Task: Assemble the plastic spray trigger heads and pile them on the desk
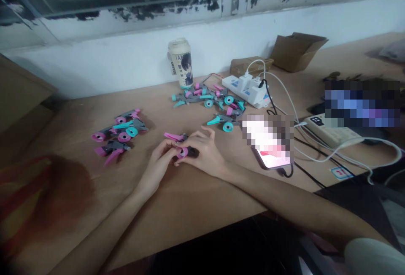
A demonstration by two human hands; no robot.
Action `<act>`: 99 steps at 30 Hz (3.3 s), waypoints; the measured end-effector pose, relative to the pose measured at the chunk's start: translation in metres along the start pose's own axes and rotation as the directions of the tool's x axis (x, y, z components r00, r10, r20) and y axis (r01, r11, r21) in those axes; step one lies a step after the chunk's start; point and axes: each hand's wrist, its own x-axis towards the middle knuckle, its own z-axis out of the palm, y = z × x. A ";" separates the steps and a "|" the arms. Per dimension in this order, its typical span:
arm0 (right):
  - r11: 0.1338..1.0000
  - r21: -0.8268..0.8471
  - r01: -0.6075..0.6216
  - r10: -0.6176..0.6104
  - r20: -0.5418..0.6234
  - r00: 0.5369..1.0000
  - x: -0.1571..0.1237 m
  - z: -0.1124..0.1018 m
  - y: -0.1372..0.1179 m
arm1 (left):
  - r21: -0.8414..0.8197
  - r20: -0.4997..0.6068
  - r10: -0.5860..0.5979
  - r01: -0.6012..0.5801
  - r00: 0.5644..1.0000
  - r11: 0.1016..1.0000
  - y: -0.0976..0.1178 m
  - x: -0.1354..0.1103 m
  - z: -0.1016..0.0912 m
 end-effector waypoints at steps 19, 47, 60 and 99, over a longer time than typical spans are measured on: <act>0.994 -0.098 -0.042 0.048 0.059 0.997 0.000 0.005 0.003 | 0.603 0.005 0.235 -0.190 0.972 0.775 -0.002 -0.010 -0.004; 0.982 -0.146 -0.122 0.132 0.059 0.989 0.000 0.003 0.010 | 0.792 -0.315 0.447 -0.028 0.837 0.610 -0.002 0.013 -0.154; 0.982 -0.170 -0.085 0.112 0.158 0.981 -0.004 0.004 0.008 | 0.758 0.209 0.454 -0.437 0.866 0.485 0.046 0.050 -0.003; 0.974 -0.197 0.114 -0.091 0.122 0.988 -0.001 -0.014 0.016 | 0.644 0.141 0.239 -0.273 0.961 0.715 -0.002 0.000 -0.014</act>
